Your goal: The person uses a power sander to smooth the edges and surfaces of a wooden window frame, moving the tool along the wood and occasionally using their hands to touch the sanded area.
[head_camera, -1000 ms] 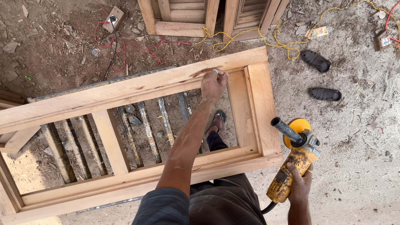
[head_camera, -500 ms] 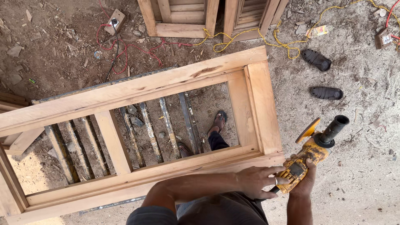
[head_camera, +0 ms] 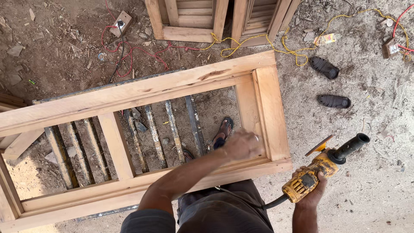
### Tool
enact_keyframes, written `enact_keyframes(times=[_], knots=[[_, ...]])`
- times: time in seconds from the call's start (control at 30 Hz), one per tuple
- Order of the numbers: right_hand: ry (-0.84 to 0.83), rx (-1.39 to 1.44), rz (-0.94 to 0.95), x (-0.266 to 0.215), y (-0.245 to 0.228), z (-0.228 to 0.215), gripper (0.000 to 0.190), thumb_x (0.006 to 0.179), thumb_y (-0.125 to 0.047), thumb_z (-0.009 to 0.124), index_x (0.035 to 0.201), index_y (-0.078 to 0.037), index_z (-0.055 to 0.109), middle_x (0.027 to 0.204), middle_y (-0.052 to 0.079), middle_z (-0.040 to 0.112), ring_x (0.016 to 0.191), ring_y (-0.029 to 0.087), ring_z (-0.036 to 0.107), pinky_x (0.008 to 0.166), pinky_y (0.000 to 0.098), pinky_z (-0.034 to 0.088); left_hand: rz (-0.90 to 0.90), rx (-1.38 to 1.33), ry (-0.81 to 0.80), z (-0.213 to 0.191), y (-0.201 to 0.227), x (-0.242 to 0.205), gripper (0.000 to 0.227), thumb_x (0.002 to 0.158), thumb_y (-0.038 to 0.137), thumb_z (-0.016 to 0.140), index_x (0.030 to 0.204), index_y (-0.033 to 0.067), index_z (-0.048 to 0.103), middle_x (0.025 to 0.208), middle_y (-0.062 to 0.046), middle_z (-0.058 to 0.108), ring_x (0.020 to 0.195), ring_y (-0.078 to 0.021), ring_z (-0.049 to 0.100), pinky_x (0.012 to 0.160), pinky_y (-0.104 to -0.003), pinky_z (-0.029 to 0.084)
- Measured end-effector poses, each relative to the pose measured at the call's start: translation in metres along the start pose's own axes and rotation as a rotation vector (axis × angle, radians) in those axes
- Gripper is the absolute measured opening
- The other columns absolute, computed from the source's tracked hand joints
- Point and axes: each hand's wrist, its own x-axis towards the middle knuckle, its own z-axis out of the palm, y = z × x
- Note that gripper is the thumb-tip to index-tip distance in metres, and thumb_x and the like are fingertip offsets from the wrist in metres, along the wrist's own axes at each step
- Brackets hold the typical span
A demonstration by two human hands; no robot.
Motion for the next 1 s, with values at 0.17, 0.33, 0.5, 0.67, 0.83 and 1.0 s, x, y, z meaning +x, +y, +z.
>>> enact_keyframes(times=[0.17,0.33,0.5,0.67,0.83,1.0], knots=[[0.033,-0.012,-0.012,-0.009,0.004,-0.014,0.059,0.097,-0.041,0.069,0.138,-0.002,0.053,0.107,0.016,0.066,0.097,0.028,0.068,0.088,0.0408,0.059,-0.343,0.501,-0.312,-0.069,-0.136,0.063,0.04,0.107,0.042,0.046,0.105,0.0093,0.069,0.076,-0.005,0.067,0.074,-0.0189,0.071,0.124,-0.066,0.011],[0.046,-0.005,-0.017,-0.011,0.005,-0.022,0.061,0.098,-0.041,0.069,0.141,-0.002,0.05,0.109,0.016,0.066,0.098,0.028,0.068,0.087,0.0396,0.06,-0.423,0.575,-0.377,-0.074,-0.168,0.092,0.048,0.103,0.051,0.053,0.099,0.0085,0.074,0.081,-0.007,0.068,0.104,-0.0295,0.068,0.122,-0.07,0.004],[0.057,-0.076,-0.016,-0.014,0.002,-0.026,0.063,0.096,-0.043,0.069,0.14,-0.002,0.051,0.108,0.015,0.066,0.097,0.027,0.068,0.079,0.0403,0.06,-0.442,0.594,-0.378,-0.064,-0.177,0.098,0.047,0.101,0.051,0.059,0.104,0.0068,0.074,0.09,-0.007,0.071,0.106,-0.0265,0.069,0.122,-0.07,0.007],[0.063,-0.071,-0.029,-0.016,0.003,-0.028,0.063,0.098,-0.041,0.07,0.141,0.002,0.049,0.108,0.016,0.066,0.097,0.028,0.069,0.083,0.0393,0.06,-0.476,0.525,-0.299,-0.069,-0.18,0.104,0.046,0.097,0.049,0.062,0.114,0.0078,0.07,0.092,-0.009,0.073,0.095,-0.0244,0.071,0.121,-0.066,0.009],[0.09,-0.09,-0.039,-0.015,0.004,-0.027,0.065,0.097,-0.039,0.071,0.141,0.004,0.05,0.106,0.016,0.067,0.095,0.027,0.069,0.086,0.0386,0.061,-0.506,0.424,-0.242,-0.077,-0.189,0.099,0.046,0.096,0.048,0.066,0.118,0.0074,0.069,0.099,-0.01,0.073,0.095,-0.023,0.071,0.122,-0.057,0.023],[0.087,-0.063,-0.009,-0.016,0.003,-0.023,0.062,0.095,-0.039,0.071,0.138,0.001,0.051,0.106,0.015,0.067,0.096,0.027,0.07,0.086,0.0388,0.061,-0.419,0.399,0.208,-0.069,-0.22,0.088,0.028,0.101,0.03,0.064,0.114,0.0048,0.067,0.108,-0.015,0.071,0.097,-0.0251,0.071,0.096,-0.052,0.053]])
